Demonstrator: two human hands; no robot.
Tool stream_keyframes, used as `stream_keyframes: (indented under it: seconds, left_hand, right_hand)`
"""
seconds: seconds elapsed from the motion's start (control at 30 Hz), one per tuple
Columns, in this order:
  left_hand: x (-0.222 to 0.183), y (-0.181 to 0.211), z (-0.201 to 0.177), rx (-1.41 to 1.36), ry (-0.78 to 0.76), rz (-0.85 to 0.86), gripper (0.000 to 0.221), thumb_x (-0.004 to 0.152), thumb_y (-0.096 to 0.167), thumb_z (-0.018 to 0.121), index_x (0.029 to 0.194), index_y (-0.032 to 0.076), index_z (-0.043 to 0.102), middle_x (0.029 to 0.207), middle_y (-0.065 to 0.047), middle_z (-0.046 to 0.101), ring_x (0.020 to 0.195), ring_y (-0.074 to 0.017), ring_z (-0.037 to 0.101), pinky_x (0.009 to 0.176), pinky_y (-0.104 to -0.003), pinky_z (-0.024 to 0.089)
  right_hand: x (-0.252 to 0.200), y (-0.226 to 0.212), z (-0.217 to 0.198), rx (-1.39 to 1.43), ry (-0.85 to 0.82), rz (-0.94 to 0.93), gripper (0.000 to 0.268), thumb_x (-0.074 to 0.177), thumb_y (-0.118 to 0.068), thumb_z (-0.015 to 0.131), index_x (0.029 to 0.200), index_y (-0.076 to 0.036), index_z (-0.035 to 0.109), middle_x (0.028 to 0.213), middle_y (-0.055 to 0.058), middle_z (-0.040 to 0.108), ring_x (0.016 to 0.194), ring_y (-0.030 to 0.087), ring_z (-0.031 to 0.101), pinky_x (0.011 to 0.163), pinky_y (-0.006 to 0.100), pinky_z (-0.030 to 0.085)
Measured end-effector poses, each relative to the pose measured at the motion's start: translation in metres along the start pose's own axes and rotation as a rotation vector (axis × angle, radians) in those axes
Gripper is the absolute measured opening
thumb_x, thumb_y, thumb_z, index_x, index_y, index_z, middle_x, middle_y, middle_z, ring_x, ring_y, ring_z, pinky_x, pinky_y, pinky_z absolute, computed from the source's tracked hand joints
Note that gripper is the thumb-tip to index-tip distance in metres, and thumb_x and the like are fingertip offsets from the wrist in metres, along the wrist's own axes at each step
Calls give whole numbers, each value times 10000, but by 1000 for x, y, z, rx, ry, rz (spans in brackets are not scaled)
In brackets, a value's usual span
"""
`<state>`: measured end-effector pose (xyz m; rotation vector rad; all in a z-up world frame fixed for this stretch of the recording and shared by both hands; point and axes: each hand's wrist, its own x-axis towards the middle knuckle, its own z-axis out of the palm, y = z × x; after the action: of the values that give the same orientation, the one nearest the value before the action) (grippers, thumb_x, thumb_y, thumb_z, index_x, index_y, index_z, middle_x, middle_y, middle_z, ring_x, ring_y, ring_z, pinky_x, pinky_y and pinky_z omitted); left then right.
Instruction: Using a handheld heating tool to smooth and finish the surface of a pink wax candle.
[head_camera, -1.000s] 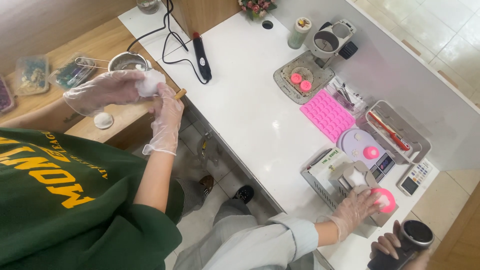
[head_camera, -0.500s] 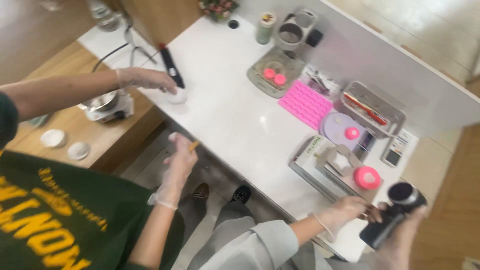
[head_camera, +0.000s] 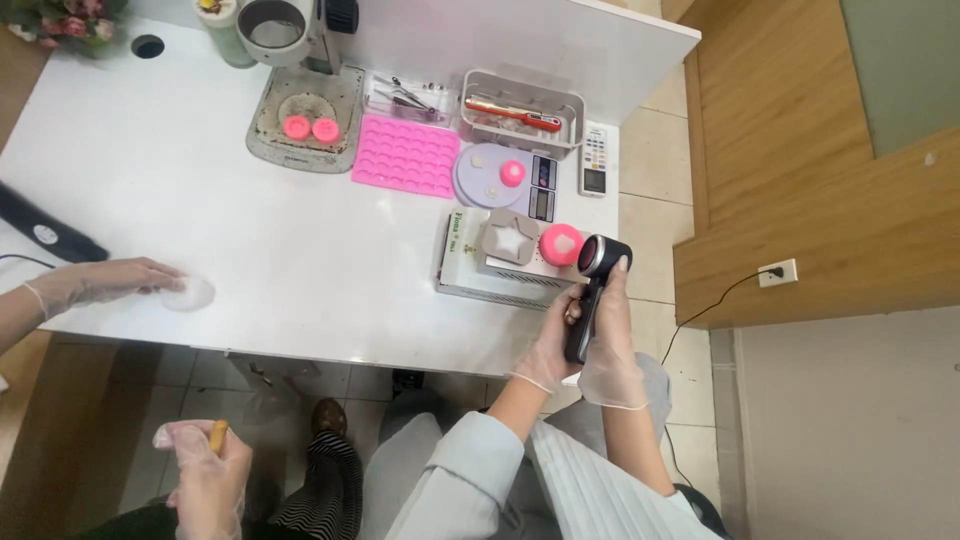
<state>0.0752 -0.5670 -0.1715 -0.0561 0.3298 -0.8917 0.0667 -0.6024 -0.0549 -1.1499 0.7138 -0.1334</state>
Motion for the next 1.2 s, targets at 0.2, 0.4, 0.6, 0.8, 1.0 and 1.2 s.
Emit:
stream_keyframes:
  seconds: [0.2, 0.4, 0.6, 0.8, 1.0, 1.2]
  left_hand:
    - [4, 1, -10, 100, 171, 71, 415, 926, 402, 706, 601, 243, 503, 656, 35, 649, 613, -144, 620, 613, -301, 527]
    - [-3, 13, -51, -85, 211, 116, 408, 929, 518, 586, 1014, 128, 670, 1020, -26, 730, 991, -218, 682, 935, -367, 525]
    - [6, 27, -98, 177, 418, -32, 487, 962, 562, 540, 1163, 143, 684, 1134, 13, 698, 1085, -161, 594, 1011, -344, 392]
    - [-36, 36, -14, 1560, 549, 638, 305, 926, 305, 629, 1109, 64, 665, 1053, -78, 714, 983, -238, 688, 928, -410, 527]
    - [-43, 80, 87, 2551, 204, 1137, 845, 815, 304, 768, 1526, 59, 383, 1431, -129, 561, 1260, -298, 549, 1051, -472, 406]
    - [2, 102, 99, 3047, 270, 425, 1138, 664, 461, 847, 1585, 173, 243, 1557, -92, 392, 1386, -247, 391, 1077, -473, 313]
  right_hand:
    - [32, 17, -6, -67, 75, 50, 568, 1012, -658, 416, 939, -114, 561, 647, 2, 519, 495, 116, 467, 457, 261, 412]
    - [65, 33, -18, -160, 43, -103, 569, 1024, -636, 383, 951, -104, 572, 669, 11, 543, 508, 123, 474, 453, 272, 407]
    - [76, 30, -24, -129, 86, -10, 573, 1028, -644, 323, 968, -131, 571, 678, 3, 549, 517, 123, 477, 471, 281, 414]
    - [63, 31, -28, -67, 61, -48, 588, 1048, -628, 349, 997, -105, 613, 691, 5, 565, 538, 120, 474, 502, 270, 420]
    - [56, 34, -45, 33, 72, -4, 574, 1042, -631, 355, 1022, -114, 604, 687, 6, 551, 536, 120, 481, 494, 271, 429]
    - [44, 30, -62, 53, 166, -12, 565, 1028, -639, 361, 1016, -113, 567, 692, 31, 556, 513, 135, 488, 478, 293, 437]
